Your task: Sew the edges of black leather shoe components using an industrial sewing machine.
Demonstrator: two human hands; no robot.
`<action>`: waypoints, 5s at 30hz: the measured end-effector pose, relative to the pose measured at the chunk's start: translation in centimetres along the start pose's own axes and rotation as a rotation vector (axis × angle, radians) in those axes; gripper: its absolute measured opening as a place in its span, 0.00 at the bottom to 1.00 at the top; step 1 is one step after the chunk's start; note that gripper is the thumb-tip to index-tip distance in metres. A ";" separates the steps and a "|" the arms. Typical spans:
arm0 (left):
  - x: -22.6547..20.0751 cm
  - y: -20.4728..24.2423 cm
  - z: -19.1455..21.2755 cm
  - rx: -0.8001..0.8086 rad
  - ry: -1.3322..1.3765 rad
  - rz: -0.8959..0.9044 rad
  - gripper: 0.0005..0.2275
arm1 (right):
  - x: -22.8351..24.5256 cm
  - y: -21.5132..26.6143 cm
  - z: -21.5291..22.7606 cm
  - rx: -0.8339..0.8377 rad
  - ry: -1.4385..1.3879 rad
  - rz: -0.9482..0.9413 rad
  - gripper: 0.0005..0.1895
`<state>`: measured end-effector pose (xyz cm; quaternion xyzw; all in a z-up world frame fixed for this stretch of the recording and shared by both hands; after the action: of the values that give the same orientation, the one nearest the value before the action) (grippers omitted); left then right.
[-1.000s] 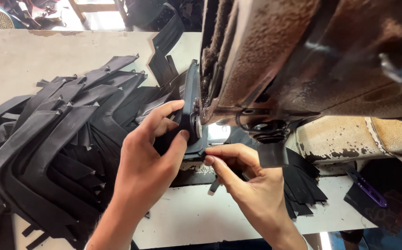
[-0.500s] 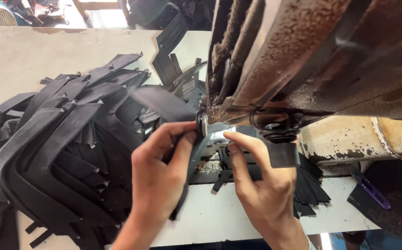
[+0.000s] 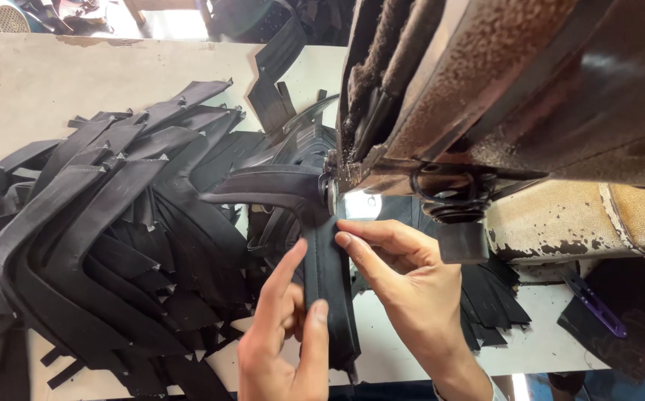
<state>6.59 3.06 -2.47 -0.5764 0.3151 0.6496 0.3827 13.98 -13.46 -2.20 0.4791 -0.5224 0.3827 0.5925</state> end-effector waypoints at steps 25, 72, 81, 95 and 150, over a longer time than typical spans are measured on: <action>-2.1 -6.7 -4.0 0.119 0.286 0.088 0.21 | 1.0 -0.7 1.0 -0.016 -0.009 0.053 0.09; -3.6 -3.1 -3.2 0.078 -0.055 -0.124 0.22 | -6.9 6.8 2.4 0.132 -0.095 -0.064 0.23; -3.8 -2.9 -2.1 0.014 -0.055 -0.126 0.21 | -7.8 7.8 4.6 0.142 0.344 0.143 0.08; -3.4 -2.1 -2.2 0.047 0.081 -0.101 0.22 | -2.1 8.6 5.1 0.100 0.280 0.526 0.12; 0.2 1.0 -0.6 0.065 -0.064 -0.061 0.21 | -0.6 3.0 1.6 0.040 0.178 0.217 0.33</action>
<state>6.03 2.07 -2.81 -0.5520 0.3061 0.6451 0.4307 10.58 -14.21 -2.26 0.3958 -0.5086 0.4959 0.5820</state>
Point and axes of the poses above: each hand's wrist, its own y-axis away from the middle knuckle, its own z-axis out of the back of the hand, x = y × z, the point moved 10 cm from there along -y, towards the middle knuckle, and after that the axes turned 14 degrees about -x, right-handed, at the moved point
